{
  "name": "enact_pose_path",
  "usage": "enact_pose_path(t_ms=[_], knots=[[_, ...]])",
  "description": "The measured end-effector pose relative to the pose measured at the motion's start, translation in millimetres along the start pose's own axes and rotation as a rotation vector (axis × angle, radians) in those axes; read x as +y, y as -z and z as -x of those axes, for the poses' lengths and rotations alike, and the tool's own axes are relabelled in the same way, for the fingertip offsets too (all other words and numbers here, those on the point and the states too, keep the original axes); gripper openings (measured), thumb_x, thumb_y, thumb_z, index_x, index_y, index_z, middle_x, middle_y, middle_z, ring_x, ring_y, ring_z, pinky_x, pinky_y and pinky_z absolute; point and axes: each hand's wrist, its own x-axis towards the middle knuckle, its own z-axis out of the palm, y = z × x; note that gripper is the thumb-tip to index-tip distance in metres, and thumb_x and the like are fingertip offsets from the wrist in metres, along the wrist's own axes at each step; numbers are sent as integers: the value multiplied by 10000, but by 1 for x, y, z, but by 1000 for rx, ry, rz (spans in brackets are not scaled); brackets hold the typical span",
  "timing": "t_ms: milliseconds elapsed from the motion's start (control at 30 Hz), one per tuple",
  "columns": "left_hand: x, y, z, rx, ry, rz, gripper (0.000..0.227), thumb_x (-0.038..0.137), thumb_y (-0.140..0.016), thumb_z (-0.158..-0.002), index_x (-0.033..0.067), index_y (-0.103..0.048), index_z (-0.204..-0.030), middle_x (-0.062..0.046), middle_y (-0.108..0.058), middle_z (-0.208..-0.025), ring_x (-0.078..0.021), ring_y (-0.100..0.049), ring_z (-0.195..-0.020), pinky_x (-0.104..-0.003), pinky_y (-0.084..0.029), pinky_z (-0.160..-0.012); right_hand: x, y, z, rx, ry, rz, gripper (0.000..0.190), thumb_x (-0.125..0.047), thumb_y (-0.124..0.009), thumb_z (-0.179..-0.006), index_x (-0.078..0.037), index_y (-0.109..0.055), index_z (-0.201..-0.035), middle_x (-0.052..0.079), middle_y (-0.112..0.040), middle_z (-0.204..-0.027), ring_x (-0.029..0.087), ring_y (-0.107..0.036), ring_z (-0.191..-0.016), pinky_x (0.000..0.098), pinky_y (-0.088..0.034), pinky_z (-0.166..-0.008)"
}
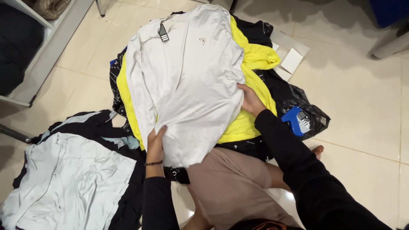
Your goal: A person sits on the floor tagging various clothing items with a tagging gun and sorting them into piles.
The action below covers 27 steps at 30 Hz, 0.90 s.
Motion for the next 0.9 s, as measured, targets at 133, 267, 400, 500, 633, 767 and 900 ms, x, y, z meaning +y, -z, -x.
enact_pose_path(t_ms=[133, 267, 400, 500, 633, 767, 900], knots=[[-44, 4, -20, -107, 39, 550, 596, 185, -600, -1036, 32, -364, -1562, -270, -544, -1423, -324, -610, -1221, -479, -510, -1028, -22, 36, -10, -38, -136, 501, 779, -370, -779, -926, -20, -429, -1528, 210, -515, -1499, 361, -533, -1356, 510, -434, -1142], [-48, 4, -19, -133, 55, 739, 689, 244, -577, -1063, 95, -193, -1616, -242, -519, -1462, -318, -611, -1247, -482, -520, -1039, -67, 43, 12, 57, 121, 825, 720, -191, -867, -841, 71, -522, -1416, 266, -591, -1368, 364, -609, -1253, 489, -484, -1086], [-52, -7, -17, -113, 31, 776, 639, 213, -592, -1050, 47, -282, -1584, -241, -522, -1456, -299, -593, -1245, -469, -498, -1062, -79, 72, 15, 33, 194, 513, 533, -294, -698, -1025, -84, -519, -1482, 143, -573, -1434, 323, -568, -1325, 486, -442, -1127], [-89, -9, -45, -86, -5, 301, 693, 277, -728, -977, -36, -382, -1490, -239, -606, -1251, -304, -639, -1075, -451, -558, -952, -70, 77, 38, -13, -200, 1228, 718, -418, -783, -885, 31, -580, -1407, 252, -613, -1337, 319, -618, -1206, 458, -519, -1025], [-79, 5, -45, -162, -24, 187, 705, 164, -742, -935, -53, -376, -1497, -310, -611, -1270, -367, -674, -1061, -494, -577, -900, -71, 103, 31, -78, -162, 1174, 612, -357, -877, -791, 57, -718, -1213, 195, -729, -1114, 298, -704, -957, 409, -569, -875], [-7, 7, 0, -253, -180, 526, 754, 47, -595, -956, 56, -211, -1605, -290, -534, -1391, -379, -620, -1179, -491, -551, -979, -75, 151, -4, -30, 132, 497, 342, -286, -727, -991, -9, -706, -1191, 101, -744, -1085, 203, -736, -974, 354, -569, -918], [60, -4, 71, -180, -209, 254, 716, -45, -486, -936, 62, -236, -1599, -333, -89, -1648, -512, -42, -1520, -599, -105, -1238, -68, 152, 6, -68, -48, 589, 506, -307, -756, -939, -23, -628, -1338, 154, -717, -1173, 273, -717, -1026, 461, -585, -894]])
